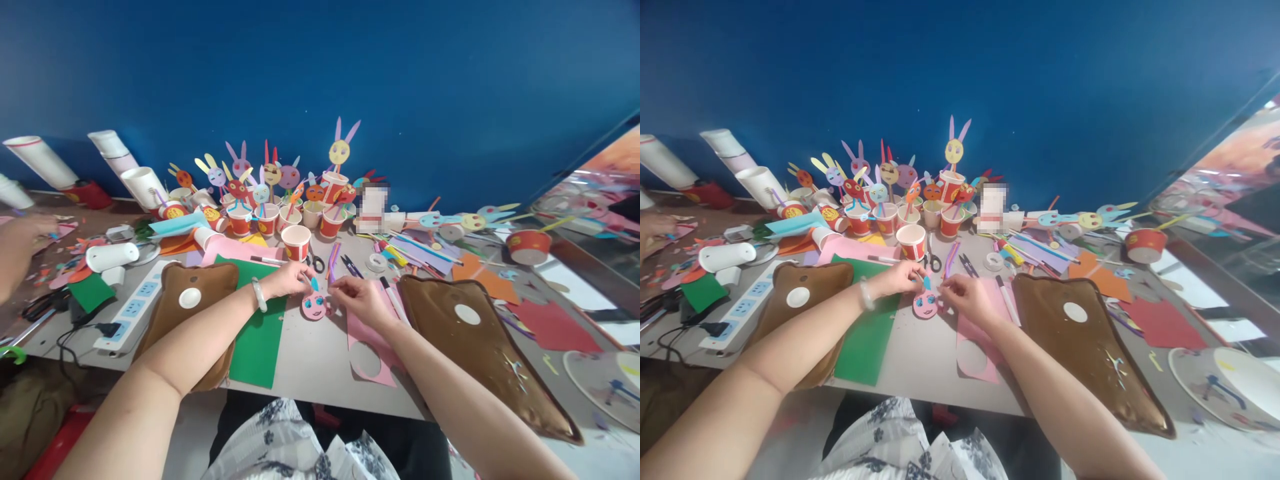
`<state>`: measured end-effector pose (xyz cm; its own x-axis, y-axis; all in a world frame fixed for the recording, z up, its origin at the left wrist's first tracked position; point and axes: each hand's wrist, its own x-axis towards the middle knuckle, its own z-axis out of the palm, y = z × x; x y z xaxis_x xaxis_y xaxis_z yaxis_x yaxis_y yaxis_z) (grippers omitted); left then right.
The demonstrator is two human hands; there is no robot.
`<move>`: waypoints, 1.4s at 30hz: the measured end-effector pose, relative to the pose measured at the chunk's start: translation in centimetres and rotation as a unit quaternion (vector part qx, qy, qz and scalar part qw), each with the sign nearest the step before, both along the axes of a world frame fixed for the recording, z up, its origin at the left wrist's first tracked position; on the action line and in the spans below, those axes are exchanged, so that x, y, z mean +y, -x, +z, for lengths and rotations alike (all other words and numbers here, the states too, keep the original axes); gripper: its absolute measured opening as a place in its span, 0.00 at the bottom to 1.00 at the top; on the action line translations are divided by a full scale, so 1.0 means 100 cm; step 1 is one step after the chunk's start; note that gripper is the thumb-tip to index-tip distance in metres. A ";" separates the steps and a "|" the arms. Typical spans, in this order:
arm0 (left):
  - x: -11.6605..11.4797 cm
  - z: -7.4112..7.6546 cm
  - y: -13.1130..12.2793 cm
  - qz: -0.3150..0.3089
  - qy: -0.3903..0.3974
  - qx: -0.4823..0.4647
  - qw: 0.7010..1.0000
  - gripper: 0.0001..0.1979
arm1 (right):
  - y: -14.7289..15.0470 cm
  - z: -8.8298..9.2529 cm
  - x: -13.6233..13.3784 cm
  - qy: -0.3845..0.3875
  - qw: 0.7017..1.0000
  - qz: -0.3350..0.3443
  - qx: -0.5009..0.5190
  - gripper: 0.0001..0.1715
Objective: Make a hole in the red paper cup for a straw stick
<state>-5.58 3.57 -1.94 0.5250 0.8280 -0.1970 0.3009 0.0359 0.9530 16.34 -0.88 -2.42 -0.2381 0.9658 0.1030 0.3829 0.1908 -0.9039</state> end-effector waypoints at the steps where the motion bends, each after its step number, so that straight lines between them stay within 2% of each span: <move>1: 0.000 0.001 0.002 -0.017 0.000 0.007 1.000 0.17 | -0.005 0.003 0.002 -0.047 0.998 -0.047 -0.013 0.14; 3: 0.001 0.004 0.004 -0.033 -0.032 0.026 0.999 0.17 | -0.016 0.008 0.008 -0.133 0.980 -0.143 -0.028 0.13; 5: 0.001 0.009 0.004 -0.002 -0.100 0.033 0.994 0.13 | -0.028 0.012 0.015 -0.191 0.955 -0.226 -0.022 0.12; 7: 0.000 0.016 0.004 0.083 -0.187 0.003 0.979 0.10 | -0.039 0.016 0.022 -0.219 0.930 -0.296 0.003 0.11; 9: 0.000 0.023 0.004 0.182 -0.253 -0.040 0.949 0.10 | -0.048 0.020 0.028 -0.227 0.908 -0.350 0.036 0.12; 11: 0.002 0.027 0.006 0.267 -0.294 -0.065 0.915 0.09 | -0.054 0.022 0.032 -0.233 0.891 -0.385 0.063 0.14; 13: 0.005 0.028 0.009 0.325 -0.319 -0.077 0.887 0.07 | -0.058 0.022 0.036 -0.245 0.876 -0.407 0.082 0.14; 16: 0.014 0.022 0.013 0.364 -0.343 -0.088 0.861 0.05 | -0.060 0.019 0.038 -0.265 0.863 -0.419 0.095 0.14; 21: 0.026 0.005 0.019 0.357 -0.382 -0.036 0.852 0.14 | -0.055 0.014 0.037 -0.240 0.887 -0.383 0.093 0.15; 27: 0.030 -0.008 0.018 0.287 -0.439 0.020 0.851 0.16 | -0.047 0.006 0.034 -0.192 0.924 -0.325 0.061 0.12; 30: 0.032 -0.015 0.017 0.278 -0.436 0.034 0.855 0.15 | -0.045 -0.002 0.033 -0.189 0.939 -0.288 0.006 0.11; 34: 0.037 -0.021 0.017 0.283 -0.423 0.050 0.859 0.11 | -0.040 -0.013 0.031 -0.198 0.957 -0.182 -0.109 0.10; 37: 0.039 -0.021 0.018 0.289 -0.416 0.050 0.861 0.06 | -0.031 -0.016 0.028 -0.266 0.937 -0.078 -0.212 0.13; 40: 0.036 -0.017 0.017 0.293 -0.428 0.036 0.854 0.04 | -0.022 -0.016 0.023 -0.342 0.887 0.000 -0.309 0.18; 42: 0.030 -0.012 0.015 0.286 -0.447 0.021 0.847 0.04 | -0.017 -0.017 0.021 -0.365 0.861 0.030 -0.353 0.20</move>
<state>-7.04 6.61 -3.18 -0.0041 0.7721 0.6354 0.5122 -0.5442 0.6645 18.06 1.24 -4.14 -0.5373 0.6885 0.4870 0.7571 0.6482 -0.0811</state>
